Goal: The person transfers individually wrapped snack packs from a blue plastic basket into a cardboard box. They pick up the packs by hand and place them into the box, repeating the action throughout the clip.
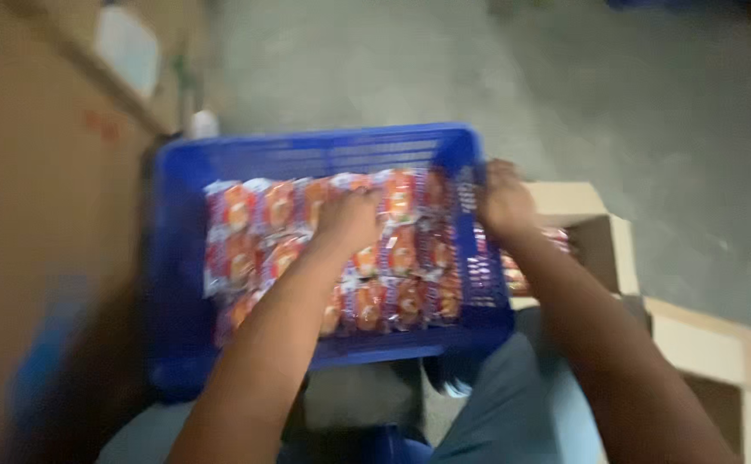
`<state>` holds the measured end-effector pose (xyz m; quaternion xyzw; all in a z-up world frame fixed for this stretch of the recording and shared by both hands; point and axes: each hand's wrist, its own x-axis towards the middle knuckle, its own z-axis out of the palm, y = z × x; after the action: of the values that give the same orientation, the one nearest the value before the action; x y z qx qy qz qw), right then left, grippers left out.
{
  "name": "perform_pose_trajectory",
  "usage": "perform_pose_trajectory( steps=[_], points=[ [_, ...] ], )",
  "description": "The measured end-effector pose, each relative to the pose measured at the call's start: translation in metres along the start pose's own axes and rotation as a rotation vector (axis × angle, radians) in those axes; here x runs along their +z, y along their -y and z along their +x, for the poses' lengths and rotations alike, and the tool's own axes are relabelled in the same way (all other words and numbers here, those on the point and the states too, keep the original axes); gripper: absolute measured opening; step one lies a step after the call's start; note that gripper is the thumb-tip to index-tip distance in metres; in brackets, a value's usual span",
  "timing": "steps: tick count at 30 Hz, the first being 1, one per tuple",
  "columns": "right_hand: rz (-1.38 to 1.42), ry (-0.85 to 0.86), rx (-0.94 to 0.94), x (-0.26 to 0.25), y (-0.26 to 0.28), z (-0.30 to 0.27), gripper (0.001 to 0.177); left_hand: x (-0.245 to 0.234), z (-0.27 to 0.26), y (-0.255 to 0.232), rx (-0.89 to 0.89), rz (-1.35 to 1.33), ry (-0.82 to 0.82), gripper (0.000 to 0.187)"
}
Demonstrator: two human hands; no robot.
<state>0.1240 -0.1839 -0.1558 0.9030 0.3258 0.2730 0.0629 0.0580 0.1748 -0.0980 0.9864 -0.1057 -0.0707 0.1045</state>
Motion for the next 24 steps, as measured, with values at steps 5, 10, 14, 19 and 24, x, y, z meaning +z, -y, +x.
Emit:
perform_pose_trajectory(
  steps=[5, 10, 14, 19, 24],
  points=[
    [0.356, 0.488, 0.314, -0.076, 0.012, 0.024, 0.055, -0.016, 0.042, -0.156, 0.438, -0.244, -0.173, 0.07],
    [0.384, 0.589, 0.193, -0.071, -0.04, -0.029, 0.041, 0.0, 0.07, -0.239, 0.485, -0.155, -0.008, 0.06],
    [0.61, 0.467, 0.3, -0.023, -0.069, -0.122, 0.045, 0.034, 0.092, -0.264, 0.43, 0.025, 0.182, 0.061],
    [0.491, 0.471, 0.326, 0.054, -0.122, -0.256, 0.033, 0.064, 0.095, -0.278, 0.304, 0.167, 0.175, 0.053],
    [0.227, 0.326, 0.228, 0.071, -0.149, -0.319, 0.012, 0.069, 0.096, -0.283, 0.336, 0.118, -0.12, 0.035]
  ],
)
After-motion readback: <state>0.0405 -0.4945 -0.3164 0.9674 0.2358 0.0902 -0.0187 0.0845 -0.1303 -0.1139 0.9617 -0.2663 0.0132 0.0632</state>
